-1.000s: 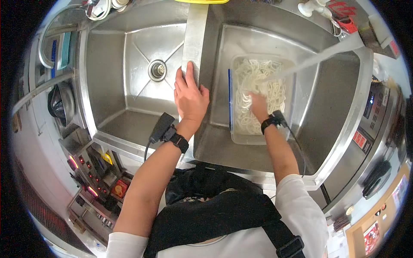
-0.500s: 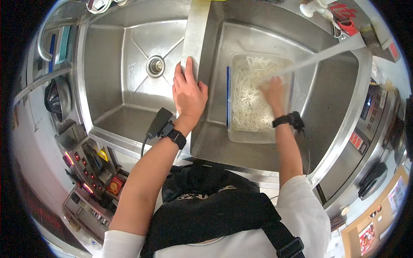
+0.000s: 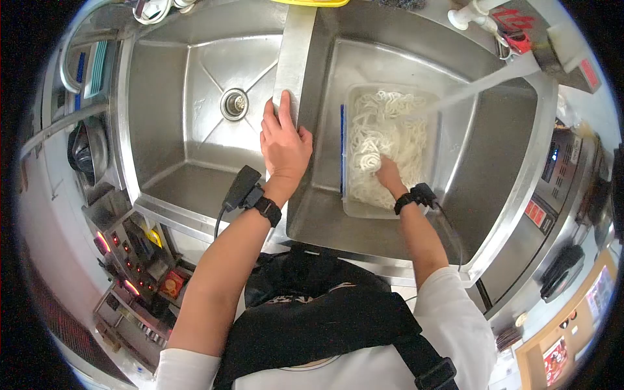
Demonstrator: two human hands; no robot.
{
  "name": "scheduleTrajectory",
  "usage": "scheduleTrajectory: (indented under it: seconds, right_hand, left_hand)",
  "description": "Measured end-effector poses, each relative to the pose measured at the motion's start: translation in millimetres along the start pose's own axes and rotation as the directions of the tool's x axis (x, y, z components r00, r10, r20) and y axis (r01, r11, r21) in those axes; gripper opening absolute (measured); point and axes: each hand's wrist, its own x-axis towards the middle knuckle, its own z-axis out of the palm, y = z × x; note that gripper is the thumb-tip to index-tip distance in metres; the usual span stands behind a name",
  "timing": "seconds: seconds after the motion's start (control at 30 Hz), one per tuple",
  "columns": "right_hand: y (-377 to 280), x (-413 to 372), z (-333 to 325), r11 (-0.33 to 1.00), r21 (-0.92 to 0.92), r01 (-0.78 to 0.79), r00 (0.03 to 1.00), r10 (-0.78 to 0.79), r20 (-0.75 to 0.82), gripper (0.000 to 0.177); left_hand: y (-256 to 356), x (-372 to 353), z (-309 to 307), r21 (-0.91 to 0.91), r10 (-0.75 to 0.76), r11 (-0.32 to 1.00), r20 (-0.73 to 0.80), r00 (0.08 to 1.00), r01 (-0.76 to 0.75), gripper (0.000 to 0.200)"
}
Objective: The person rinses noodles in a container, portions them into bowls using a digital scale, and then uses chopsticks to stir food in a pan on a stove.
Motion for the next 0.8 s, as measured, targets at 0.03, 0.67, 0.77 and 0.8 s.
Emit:
scheduleTrajectory:
  seconds: [0.03, 0.67, 0.77, 0.8]
  right_hand:
    - [-7.3, 0.4, -19.8, 0.942, 0.329, 0.063, 0.970, -0.135, 0.201, 0.061]
    - [-163.7, 22.7, -416.4, 0.239, 0.906, 0.350, 0.864, 0.290, -0.411, 0.018]
    - [-153.2, 36.7, -440.0, 0.142, 0.896, 0.422, 0.901, 0.050, -0.432, 0.015]
    - [-150.6, 42.0, -424.2, 0.236, 0.843, 0.484, 0.862, 0.040, -0.506, 0.014]
  left_hand:
    - [-0.1, -0.1, -0.1, -0.001, -0.001, 1.000, 0.000, 1.000, 0.001, 0.068]
    - [8.9, -19.1, -29.7, -0.148, 0.095, 0.982, -0.172, 0.981, -0.121, 0.064]
    - [30.6, -62.1, -31.6, -0.530, 0.229, 0.830, 0.043, 0.972, -0.172, 0.041]
    - [29.6, -92.3, -3.6, -0.573, 0.267, 0.803, 0.105, 0.958, -0.161, 0.034]
